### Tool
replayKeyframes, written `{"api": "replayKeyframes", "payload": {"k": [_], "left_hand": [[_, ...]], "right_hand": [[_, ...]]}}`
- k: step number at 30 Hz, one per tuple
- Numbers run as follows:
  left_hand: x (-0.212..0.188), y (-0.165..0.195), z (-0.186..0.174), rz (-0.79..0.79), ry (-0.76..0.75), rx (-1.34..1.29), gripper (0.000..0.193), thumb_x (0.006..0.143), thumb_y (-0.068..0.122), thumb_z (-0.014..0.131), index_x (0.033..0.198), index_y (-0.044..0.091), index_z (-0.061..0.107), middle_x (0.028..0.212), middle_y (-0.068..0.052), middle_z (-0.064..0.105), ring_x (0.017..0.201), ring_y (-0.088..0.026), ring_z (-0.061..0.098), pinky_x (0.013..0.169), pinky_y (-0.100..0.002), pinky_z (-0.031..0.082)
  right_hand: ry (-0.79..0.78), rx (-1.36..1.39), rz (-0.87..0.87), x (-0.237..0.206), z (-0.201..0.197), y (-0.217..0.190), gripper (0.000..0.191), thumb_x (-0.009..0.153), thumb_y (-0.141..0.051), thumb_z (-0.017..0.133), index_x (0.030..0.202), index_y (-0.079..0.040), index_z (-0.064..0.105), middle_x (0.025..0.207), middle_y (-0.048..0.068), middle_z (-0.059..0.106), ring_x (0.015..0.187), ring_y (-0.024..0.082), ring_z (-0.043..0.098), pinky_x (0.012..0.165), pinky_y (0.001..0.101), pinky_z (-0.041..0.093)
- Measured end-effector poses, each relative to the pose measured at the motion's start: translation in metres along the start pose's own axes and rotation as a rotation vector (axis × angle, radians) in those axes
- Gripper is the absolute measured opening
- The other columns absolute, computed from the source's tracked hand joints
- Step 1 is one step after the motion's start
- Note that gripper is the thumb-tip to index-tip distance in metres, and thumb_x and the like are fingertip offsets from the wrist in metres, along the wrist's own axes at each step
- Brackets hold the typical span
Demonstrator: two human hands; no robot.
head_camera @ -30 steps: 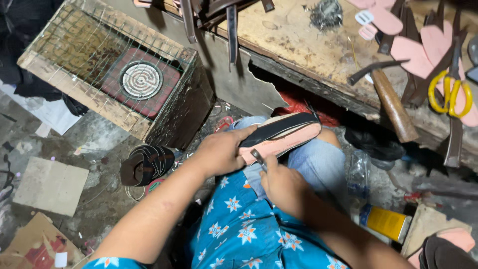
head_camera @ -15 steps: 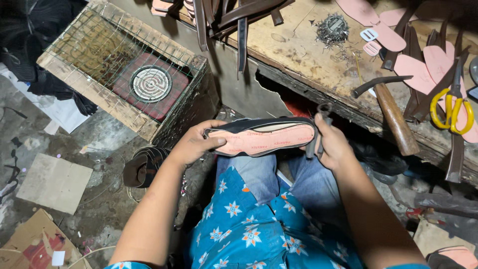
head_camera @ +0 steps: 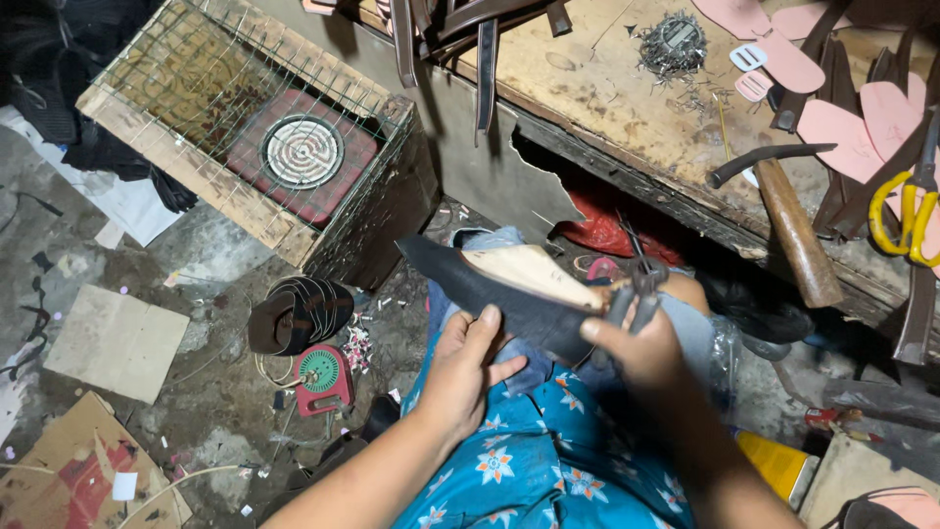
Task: The person sits on the floor with a shoe sole on their lap, presses and aligns a pink insole onto it, then fits a wooden last inside a black shoe upper and works the upper over the sole. They use scissors to trim material, hammer the sole edge, and use pliers to grip and tuck the upper edge around the sole, turning the assembled sandal over as they work.
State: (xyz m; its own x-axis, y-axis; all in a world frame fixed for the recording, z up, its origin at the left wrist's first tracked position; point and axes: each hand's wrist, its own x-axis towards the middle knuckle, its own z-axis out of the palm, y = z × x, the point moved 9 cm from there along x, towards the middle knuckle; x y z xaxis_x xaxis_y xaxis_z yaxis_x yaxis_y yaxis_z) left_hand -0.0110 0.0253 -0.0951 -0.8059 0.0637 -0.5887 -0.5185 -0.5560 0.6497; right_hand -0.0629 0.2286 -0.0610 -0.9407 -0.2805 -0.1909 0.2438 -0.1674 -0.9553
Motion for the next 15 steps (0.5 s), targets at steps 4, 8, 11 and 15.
{"api": "replayKeyframes", "payload": {"k": [4,8,11,15], "left_hand": [[-0.004,0.009,0.021,0.044,-0.065,-0.131,0.047,0.095,0.032,0.061,0.136,0.011,0.052,0.124,-0.006,0.067,0.108,-0.019,0.069,0.088,-0.042,0.06],[0.024,0.017,0.028,0.034,-0.276,-0.276,0.046,0.099,0.026,0.062,0.138,0.005,0.052,0.125,-0.013,0.068,0.11,-0.026,0.07,0.096,-0.044,0.058],[0.041,0.012,0.029,-0.066,-0.396,-0.359,0.045,0.1,0.029,0.062,0.136,0.001,0.056,0.122,-0.016,0.07,0.108,-0.028,0.071,0.097,-0.045,0.057],[0.052,0.016,0.031,-0.111,-0.434,-0.362,0.046,0.1,0.033,0.063,0.135,0.002,0.06,0.122,-0.016,0.071,0.107,-0.028,0.071,0.096,-0.045,0.057]], "right_hand": [[-0.01,-0.104,-0.029,-0.036,0.045,-0.013,0.042,0.077,0.0,0.073,0.118,0.005,0.062,0.105,0.013,0.072,0.099,0.019,0.069,0.09,0.0342,0.055],[0.013,-0.181,-0.406,-0.057,0.056,-0.04,0.035,0.085,-0.004,0.078,0.11,-0.004,0.053,0.12,0.011,0.067,0.105,0.017,0.068,0.09,0.0306,0.058],[0.186,-0.115,-0.088,-0.053,0.026,-0.005,0.021,0.089,-0.001,0.064,0.111,0.001,0.062,0.114,0.011,0.072,0.099,0.016,0.069,0.087,0.0282,0.056],[0.345,-0.152,0.162,-0.056,0.003,0.031,0.025,0.094,-0.003,0.065,0.118,0.003,0.061,0.1,0.014,0.073,0.084,0.016,0.066,0.072,0.029,0.052]]}}
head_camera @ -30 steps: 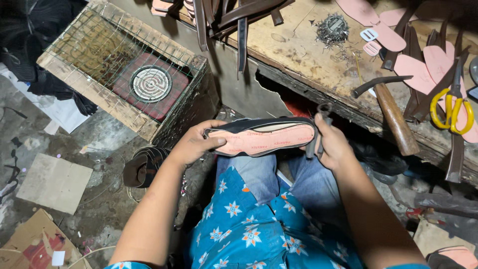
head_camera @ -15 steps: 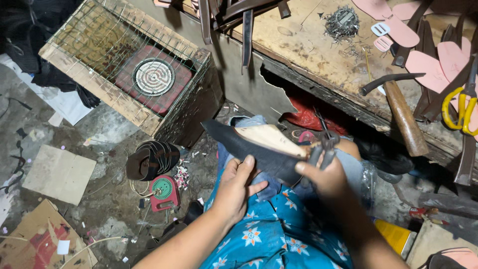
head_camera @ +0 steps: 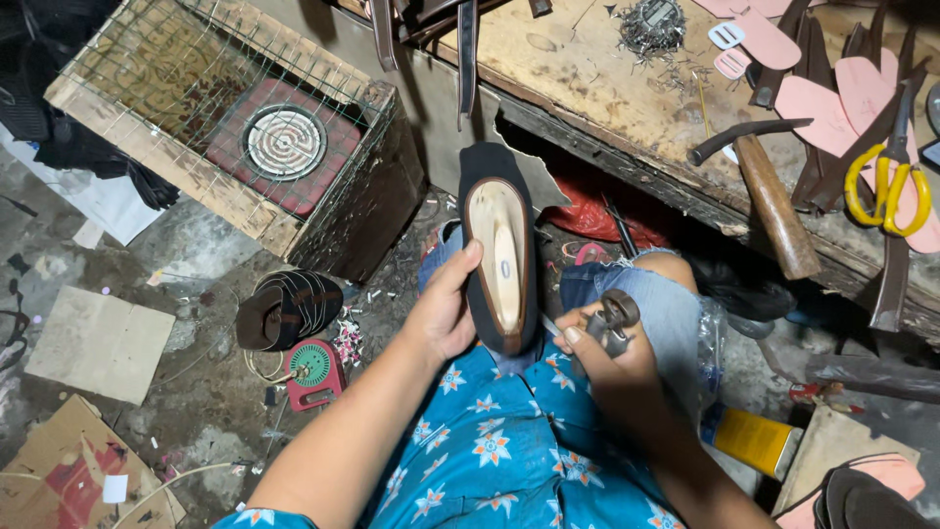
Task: The person sits on the floor with a shoe sole on their lap, presses and aligns a pink insole onto it, then fits a wooden last inside a black shoe upper and works the upper over the sole. They use scissors to trim material, hammer the sole edge, and use pliers to grip and tuck the upper edge around the sole, turning the assembled sandal over as they work.
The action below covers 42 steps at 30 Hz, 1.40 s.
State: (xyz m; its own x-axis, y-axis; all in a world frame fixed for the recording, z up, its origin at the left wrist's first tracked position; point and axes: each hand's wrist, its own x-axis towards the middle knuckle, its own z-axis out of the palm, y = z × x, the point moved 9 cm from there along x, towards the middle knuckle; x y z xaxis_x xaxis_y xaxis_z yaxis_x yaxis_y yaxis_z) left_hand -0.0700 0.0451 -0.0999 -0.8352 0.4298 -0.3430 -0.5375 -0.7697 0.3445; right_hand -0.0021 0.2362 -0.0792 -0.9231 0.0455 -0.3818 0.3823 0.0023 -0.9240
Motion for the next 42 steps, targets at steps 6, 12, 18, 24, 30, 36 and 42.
{"api": "replayKeyframes", "payload": {"k": [6,12,18,24,30,36,42], "left_hand": [[0.002,0.006,0.009,-0.034,0.047,-0.054,0.049,0.098,0.039,0.065,0.134,0.006,0.061,0.12,-0.013,0.072,0.106,-0.027,0.071,0.096,-0.046,0.056],[-0.002,0.001,0.003,-0.074,0.121,-0.047,0.052,0.097,0.044,0.064,0.132,0.006,0.062,0.118,-0.014,0.072,0.102,-0.027,0.071,0.094,-0.045,0.057],[-0.003,-0.002,-0.008,-0.014,0.143,0.031,0.05,0.099,0.04,0.062,0.135,0.005,0.061,0.124,-0.014,0.072,0.11,-0.026,0.071,0.097,-0.044,0.057],[-0.002,-0.007,-0.013,0.11,0.093,-0.036,0.046,0.099,0.037,0.063,0.133,0.006,0.059,0.124,-0.014,0.07,0.111,-0.027,0.071,0.095,-0.046,0.058],[-0.001,-0.013,-0.031,0.156,0.226,0.014,0.042,0.097,0.034,0.064,0.131,0.01,0.059,0.121,-0.009,0.071,0.107,-0.024,0.072,0.09,-0.044,0.06],[-0.006,0.004,-0.018,0.204,0.287,0.109,0.036,0.095,0.031,0.064,0.126,0.013,0.059,0.116,-0.007,0.071,0.103,-0.022,0.072,0.086,-0.042,0.06],[-0.043,0.024,0.019,0.371,0.073,0.317,0.032,0.102,0.025,0.064,0.127,0.006,0.059,0.123,-0.007,0.069,0.117,-0.02,0.065,0.106,-0.042,0.051]], "right_hand": [[-0.003,0.093,-0.022,-0.002,0.004,0.002,0.039,0.087,0.0,0.068,0.123,-0.001,0.054,0.097,0.007,0.069,0.085,0.014,0.068,0.08,0.0281,0.055],[0.015,-0.021,-0.082,-0.007,0.013,-0.025,0.038,0.083,-0.001,0.073,0.118,-0.001,0.057,0.099,0.006,0.071,0.09,0.012,0.066,0.082,0.0273,0.054],[-0.012,-0.262,-0.454,-0.025,0.036,-0.087,0.041,0.078,-0.007,0.083,0.112,-0.002,0.06,0.102,0.009,0.07,0.093,0.015,0.068,0.084,0.0292,0.056],[0.236,-0.582,-0.67,-0.029,0.045,-0.117,0.039,0.076,-0.01,0.087,0.104,-0.003,0.061,0.092,0.013,0.068,0.084,0.027,0.068,0.076,0.037,0.054],[0.187,-0.635,-0.931,-0.029,0.062,-0.119,0.026,0.077,-0.001,0.079,0.096,-0.006,0.062,0.087,0.013,0.061,0.082,0.033,0.063,0.075,0.0413,0.051],[0.121,-0.465,-0.754,-0.014,0.048,-0.099,0.033,0.076,0.0,0.078,0.104,-0.006,0.062,0.091,0.009,0.065,0.083,0.026,0.064,0.076,0.0374,0.053],[-0.012,0.207,-0.24,0.033,0.005,-0.048,0.031,0.085,0.004,0.074,0.113,-0.001,0.062,0.1,0.011,0.069,0.088,0.021,0.066,0.081,0.0395,0.055]]}}
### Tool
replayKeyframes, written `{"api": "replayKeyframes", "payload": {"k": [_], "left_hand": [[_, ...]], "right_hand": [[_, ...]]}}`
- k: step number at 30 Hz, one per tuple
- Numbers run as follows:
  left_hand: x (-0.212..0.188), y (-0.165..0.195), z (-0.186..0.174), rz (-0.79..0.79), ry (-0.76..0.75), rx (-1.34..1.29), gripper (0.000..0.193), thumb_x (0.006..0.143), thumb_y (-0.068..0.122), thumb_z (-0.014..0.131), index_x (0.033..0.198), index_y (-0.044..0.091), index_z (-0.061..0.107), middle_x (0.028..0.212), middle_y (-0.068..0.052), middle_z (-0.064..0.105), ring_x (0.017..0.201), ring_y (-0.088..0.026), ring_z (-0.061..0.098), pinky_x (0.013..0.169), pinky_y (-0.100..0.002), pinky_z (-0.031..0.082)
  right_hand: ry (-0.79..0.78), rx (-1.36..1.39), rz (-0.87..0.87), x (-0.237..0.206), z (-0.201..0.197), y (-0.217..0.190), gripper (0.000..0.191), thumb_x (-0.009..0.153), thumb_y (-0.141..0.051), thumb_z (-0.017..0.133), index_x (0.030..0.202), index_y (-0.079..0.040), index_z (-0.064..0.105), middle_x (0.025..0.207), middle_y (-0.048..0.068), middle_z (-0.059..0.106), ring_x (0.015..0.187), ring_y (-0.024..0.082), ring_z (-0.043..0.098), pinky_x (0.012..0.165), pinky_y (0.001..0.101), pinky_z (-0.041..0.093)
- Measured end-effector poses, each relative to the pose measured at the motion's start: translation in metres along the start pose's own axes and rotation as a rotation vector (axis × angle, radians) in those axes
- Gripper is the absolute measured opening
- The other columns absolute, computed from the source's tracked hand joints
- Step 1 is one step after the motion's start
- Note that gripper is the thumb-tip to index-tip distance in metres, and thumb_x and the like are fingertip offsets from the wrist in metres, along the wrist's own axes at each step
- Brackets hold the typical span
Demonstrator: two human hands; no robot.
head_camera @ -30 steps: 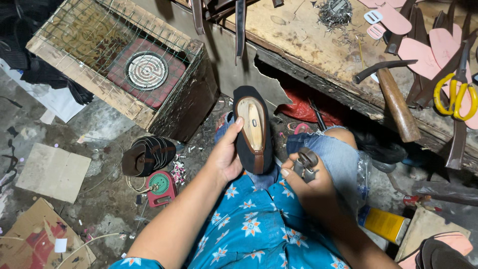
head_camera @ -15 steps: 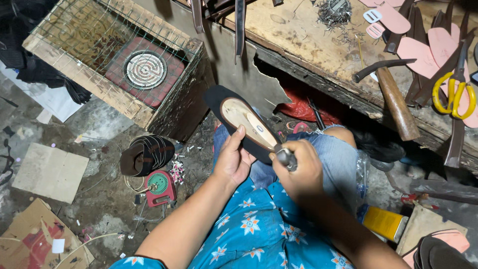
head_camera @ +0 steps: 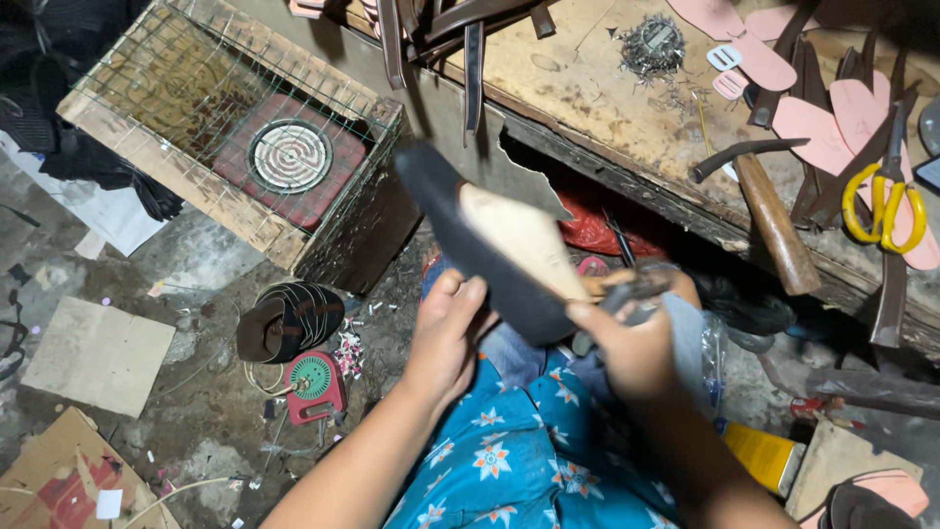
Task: The person sits on the floor with a shoe sole on their lap, presses and aligns a pink insole onto it, then fits a wooden last inside a black shoe upper and works the upper over the sole. They use scissors to trim material, hammer the sole edge, and use pliers to grip and tuck the upper edge around the sole, turning the assembled sandal over as they work.
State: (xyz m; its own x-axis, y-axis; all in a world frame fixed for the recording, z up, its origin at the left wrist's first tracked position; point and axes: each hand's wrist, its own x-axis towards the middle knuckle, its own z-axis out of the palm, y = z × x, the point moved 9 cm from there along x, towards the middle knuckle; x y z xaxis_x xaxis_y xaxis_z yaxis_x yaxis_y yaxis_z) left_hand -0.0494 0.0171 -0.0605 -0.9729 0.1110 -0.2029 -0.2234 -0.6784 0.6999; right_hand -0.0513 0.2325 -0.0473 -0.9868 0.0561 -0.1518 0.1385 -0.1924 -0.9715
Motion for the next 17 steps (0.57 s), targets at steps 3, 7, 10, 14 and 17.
{"api": "replayKeyframes", "payload": {"k": [3,7,10,14,17], "left_hand": [[-0.012,0.057,-0.003,0.313,0.009,0.376,0.03,0.113,0.025,0.062,0.125,-0.002,0.064,0.119,-0.015,0.071,0.116,-0.025,0.065,0.111,-0.045,0.049],[0.023,0.08,-0.017,0.083,0.107,-0.087,0.039,0.098,0.03,0.058,0.128,0.005,0.057,0.113,-0.009,0.071,0.107,-0.021,0.067,0.097,-0.041,0.052],[0.031,0.095,0.001,0.105,0.009,-0.223,0.035,0.095,0.024,0.064,0.123,0.004,0.059,0.111,-0.011,0.072,0.105,-0.024,0.069,0.097,-0.04,0.053],[0.023,0.124,0.01,0.264,0.076,0.142,0.033,0.099,0.017,0.07,0.126,0.001,0.061,0.11,-0.007,0.067,0.1,-0.019,0.061,0.093,-0.036,0.049],[0.01,0.146,0.028,0.437,0.078,0.583,0.036,0.097,0.021,0.073,0.126,0.003,0.061,0.111,-0.003,0.065,0.104,-0.015,0.06,0.097,-0.033,0.049]], "right_hand": [[-0.09,0.418,0.021,0.009,-0.016,0.0,0.037,0.086,0.004,0.068,0.119,-0.002,0.053,0.107,0.014,0.068,0.097,0.026,0.071,0.091,0.0442,0.058],[-0.19,0.628,0.252,0.006,-0.006,0.036,0.033,0.087,-0.003,0.063,0.119,-0.005,0.054,0.108,0.013,0.07,0.101,0.027,0.072,0.093,0.0437,0.056],[-0.189,0.635,0.425,0.001,0.009,0.072,0.027,0.09,-0.009,0.062,0.116,-0.004,0.056,0.102,0.012,0.07,0.093,0.024,0.071,0.086,0.0412,0.057],[-0.229,-0.08,0.285,0.018,0.009,0.069,0.022,0.104,-0.011,0.069,0.111,0.008,0.061,0.085,0.014,0.062,0.07,0.021,0.06,0.062,0.0363,0.049],[-0.275,-0.272,0.204,0.023,0.008,0.038,0.038,0.088,-0.009,0.07,0.123,-0.004,0.057,0.082,0.007,0.061,0.066,0.014,0.056,0.059,0.0303,0.047]]}}
